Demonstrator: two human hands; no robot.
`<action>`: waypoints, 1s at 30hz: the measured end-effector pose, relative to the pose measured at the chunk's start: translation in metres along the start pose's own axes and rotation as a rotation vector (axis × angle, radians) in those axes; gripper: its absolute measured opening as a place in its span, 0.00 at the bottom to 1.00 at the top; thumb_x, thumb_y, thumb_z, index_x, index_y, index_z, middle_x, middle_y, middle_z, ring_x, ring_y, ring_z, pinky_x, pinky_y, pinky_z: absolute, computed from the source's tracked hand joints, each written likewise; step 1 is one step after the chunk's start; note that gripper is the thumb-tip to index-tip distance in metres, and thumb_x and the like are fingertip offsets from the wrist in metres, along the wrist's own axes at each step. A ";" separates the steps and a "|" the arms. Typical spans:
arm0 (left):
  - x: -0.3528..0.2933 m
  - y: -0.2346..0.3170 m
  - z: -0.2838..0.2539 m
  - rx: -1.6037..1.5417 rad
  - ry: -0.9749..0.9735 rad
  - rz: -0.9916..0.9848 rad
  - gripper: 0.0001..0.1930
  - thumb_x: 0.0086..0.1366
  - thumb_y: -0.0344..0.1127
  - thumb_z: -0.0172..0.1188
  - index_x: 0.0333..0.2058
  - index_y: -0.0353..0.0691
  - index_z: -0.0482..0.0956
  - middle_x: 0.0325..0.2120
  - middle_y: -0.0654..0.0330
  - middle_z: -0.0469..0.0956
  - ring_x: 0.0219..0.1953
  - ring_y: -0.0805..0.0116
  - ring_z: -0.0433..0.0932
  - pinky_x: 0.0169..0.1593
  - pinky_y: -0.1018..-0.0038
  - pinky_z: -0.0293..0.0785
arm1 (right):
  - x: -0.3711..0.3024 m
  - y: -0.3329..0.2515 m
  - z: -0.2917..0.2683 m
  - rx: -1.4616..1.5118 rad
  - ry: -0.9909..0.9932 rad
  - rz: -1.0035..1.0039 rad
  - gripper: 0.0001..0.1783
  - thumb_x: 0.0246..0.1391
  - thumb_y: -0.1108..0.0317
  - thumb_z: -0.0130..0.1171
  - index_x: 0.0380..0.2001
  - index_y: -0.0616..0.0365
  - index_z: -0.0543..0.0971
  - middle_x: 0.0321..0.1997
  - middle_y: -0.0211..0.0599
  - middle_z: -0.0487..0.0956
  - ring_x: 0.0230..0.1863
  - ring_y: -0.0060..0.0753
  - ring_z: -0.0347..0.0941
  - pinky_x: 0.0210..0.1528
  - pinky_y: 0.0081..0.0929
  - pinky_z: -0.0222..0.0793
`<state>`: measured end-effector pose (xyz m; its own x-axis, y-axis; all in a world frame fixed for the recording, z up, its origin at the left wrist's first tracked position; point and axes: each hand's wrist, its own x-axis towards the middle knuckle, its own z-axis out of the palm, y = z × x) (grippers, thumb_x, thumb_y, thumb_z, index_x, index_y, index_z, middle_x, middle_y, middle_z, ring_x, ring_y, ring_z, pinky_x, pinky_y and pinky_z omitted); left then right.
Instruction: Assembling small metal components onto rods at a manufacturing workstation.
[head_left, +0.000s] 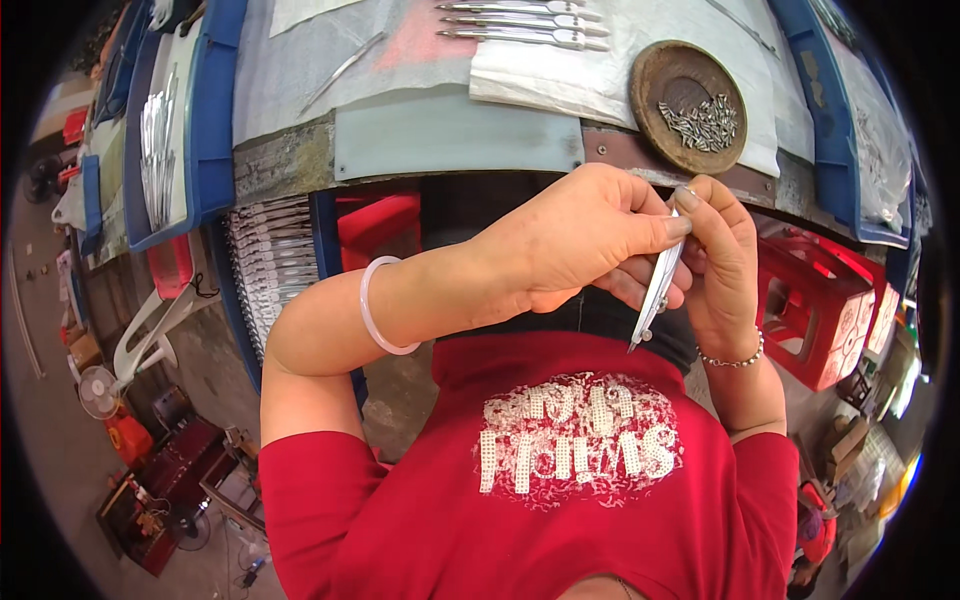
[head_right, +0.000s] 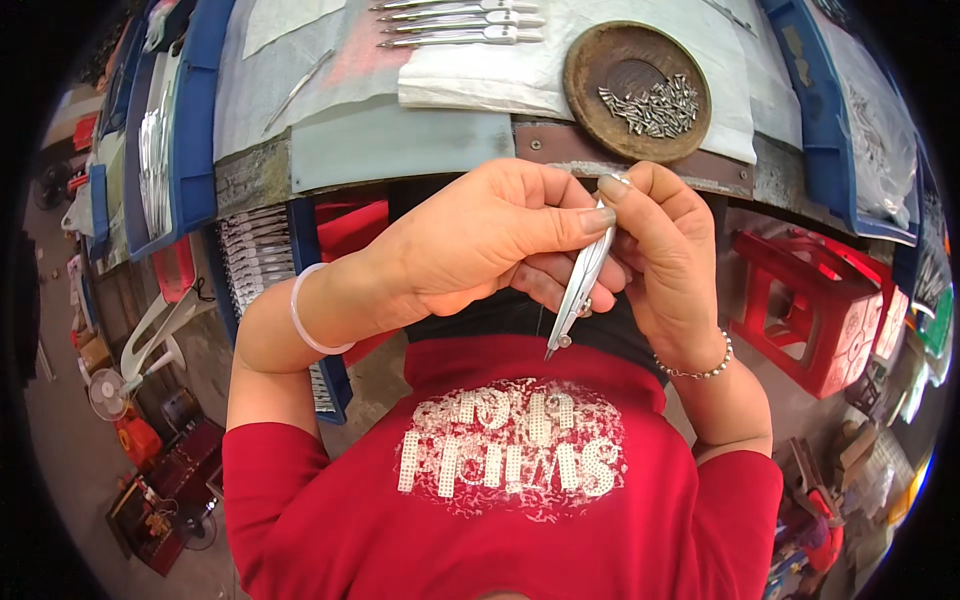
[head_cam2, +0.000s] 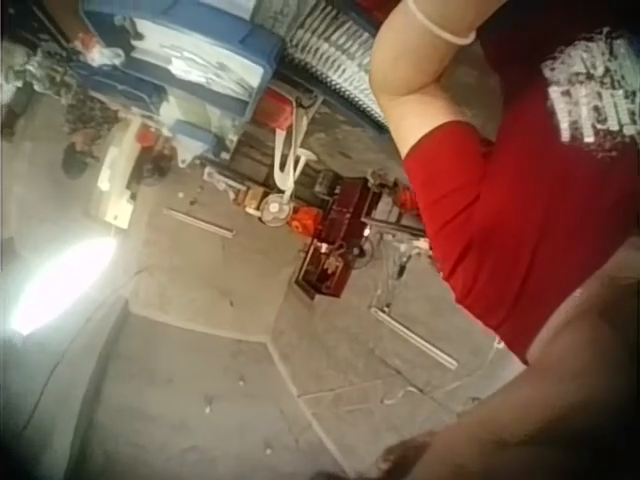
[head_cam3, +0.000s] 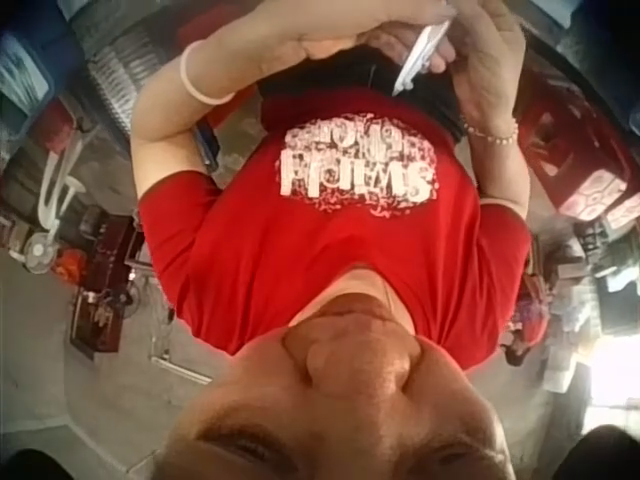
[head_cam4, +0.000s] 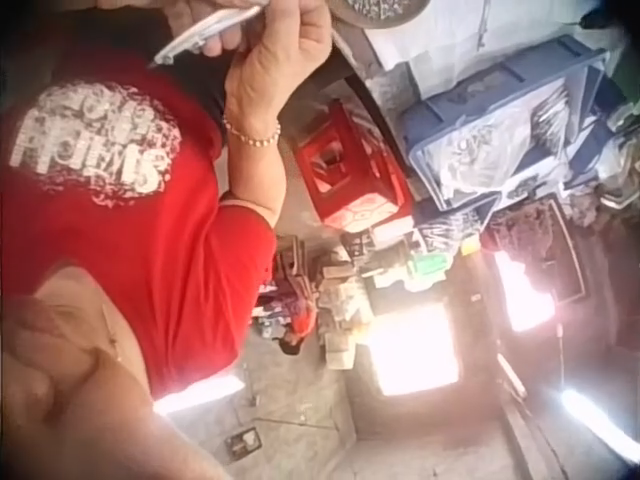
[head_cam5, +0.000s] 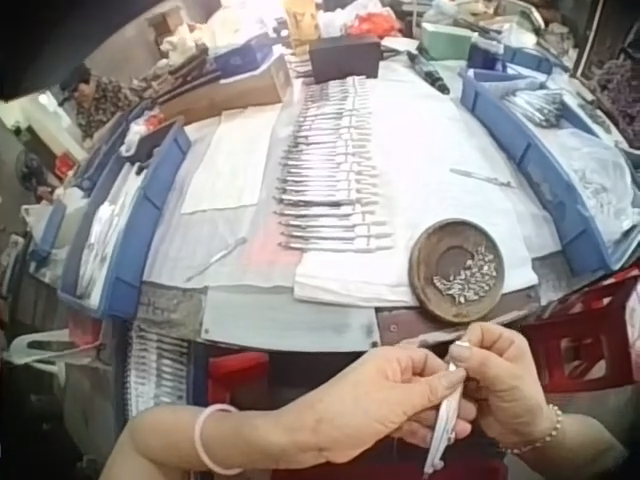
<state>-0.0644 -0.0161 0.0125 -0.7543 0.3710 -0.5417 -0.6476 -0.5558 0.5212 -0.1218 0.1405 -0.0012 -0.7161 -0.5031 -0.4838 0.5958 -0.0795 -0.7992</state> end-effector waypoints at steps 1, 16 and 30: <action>0.003 -0.003 -0.001 -0.017 -0.012 -0.010 0.10 0.65 0.36 0.51 0.33 0.33 0.70 0.29 0.50 0.78 0.31 0.63 0.80 0.33 0.75 0.79 | 0.000 0.003 -0.004 0.009 0.007 0.018 0.08 0.53 0.69 0.56 0.22 0.53 0.70 0.18 0.18 0.69 0.17 0.05 0.58 0.17 0.07 0.50; 0.028 -0.027 -0.007 -0.221 -0.096 -0.126 0.15 0.64 0.40 0.52 0.38 0.32 0.71 0.33 0.47 0.78 0.33 0.60 0.81 0.33 0.75 0.79 | -0.003 0.014 -0.021 0.209 -0.006 0.046 0.10 0.55 0.68 0.54 0.20 0.54 0.69 0.18 0.20 0.66 0.17 0.07 0.55 0.18 0.09 0.50; 0.029 -0.025 -0.018 -0.208 -0.207 -0.097 0.15 0.63 0.41 0.54 0.36 0.33 0.72 0.30 0.47 0.79 0.29 0.61 0.81 0.32 0.75 0.79 | -0.007 0.016 -0.011 0.240 0.023 -0.030 0.09 0.55 0.69 0.54 0.22 0.54 0.69 0.18 0.20 0.66 0.17 0.08 0.57 0.18 0.09 0.51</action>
<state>-0.0686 -0.0045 -0.0281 -0.7098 0.5614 -0.4254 -0.6978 -0.6430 0.3158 -0.1116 0.1524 -0.0147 -0.7416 -0.4774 -0.4713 0.6412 -0.2977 -0.7073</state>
